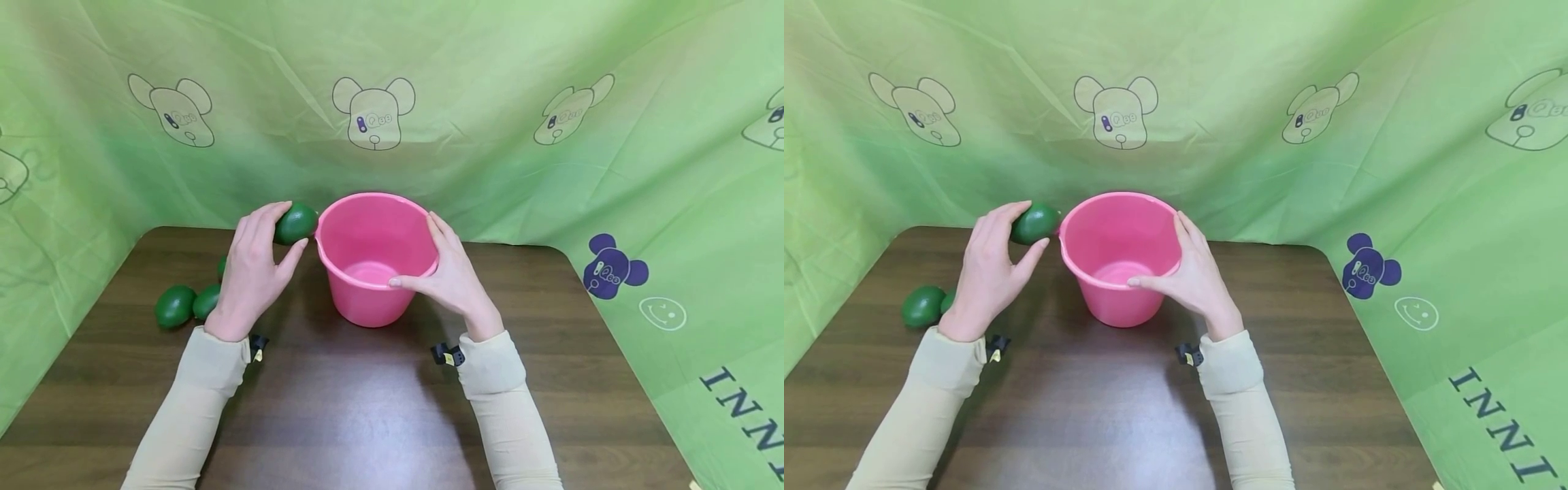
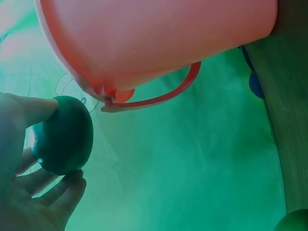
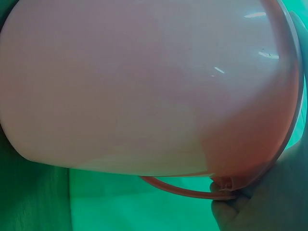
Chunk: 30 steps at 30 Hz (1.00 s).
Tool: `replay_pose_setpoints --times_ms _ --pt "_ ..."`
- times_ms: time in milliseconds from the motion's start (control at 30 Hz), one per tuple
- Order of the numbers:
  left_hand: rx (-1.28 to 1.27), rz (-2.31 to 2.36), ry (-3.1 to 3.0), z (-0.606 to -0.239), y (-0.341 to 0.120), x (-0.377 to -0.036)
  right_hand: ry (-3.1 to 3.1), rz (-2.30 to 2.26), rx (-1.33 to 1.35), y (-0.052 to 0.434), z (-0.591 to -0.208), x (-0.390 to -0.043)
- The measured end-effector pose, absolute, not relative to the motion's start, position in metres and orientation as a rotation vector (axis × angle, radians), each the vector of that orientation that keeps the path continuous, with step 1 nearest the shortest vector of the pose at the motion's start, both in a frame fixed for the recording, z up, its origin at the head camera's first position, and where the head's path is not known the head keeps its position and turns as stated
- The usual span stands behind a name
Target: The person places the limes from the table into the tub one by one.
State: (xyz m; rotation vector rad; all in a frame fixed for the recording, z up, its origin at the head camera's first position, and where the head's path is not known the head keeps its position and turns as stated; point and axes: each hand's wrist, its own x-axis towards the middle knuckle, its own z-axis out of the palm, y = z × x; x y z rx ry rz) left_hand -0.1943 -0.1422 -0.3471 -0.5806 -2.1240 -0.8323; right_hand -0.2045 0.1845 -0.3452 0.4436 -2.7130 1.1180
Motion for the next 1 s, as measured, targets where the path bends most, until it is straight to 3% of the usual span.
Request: replay_pose_setpoints --times_ms 1000 --pt "-0.667 -0.879 -2.084 -0.338 -0.124 -0.197 -2.716 1.136 0.440 0.184 -0.344 -0.203"
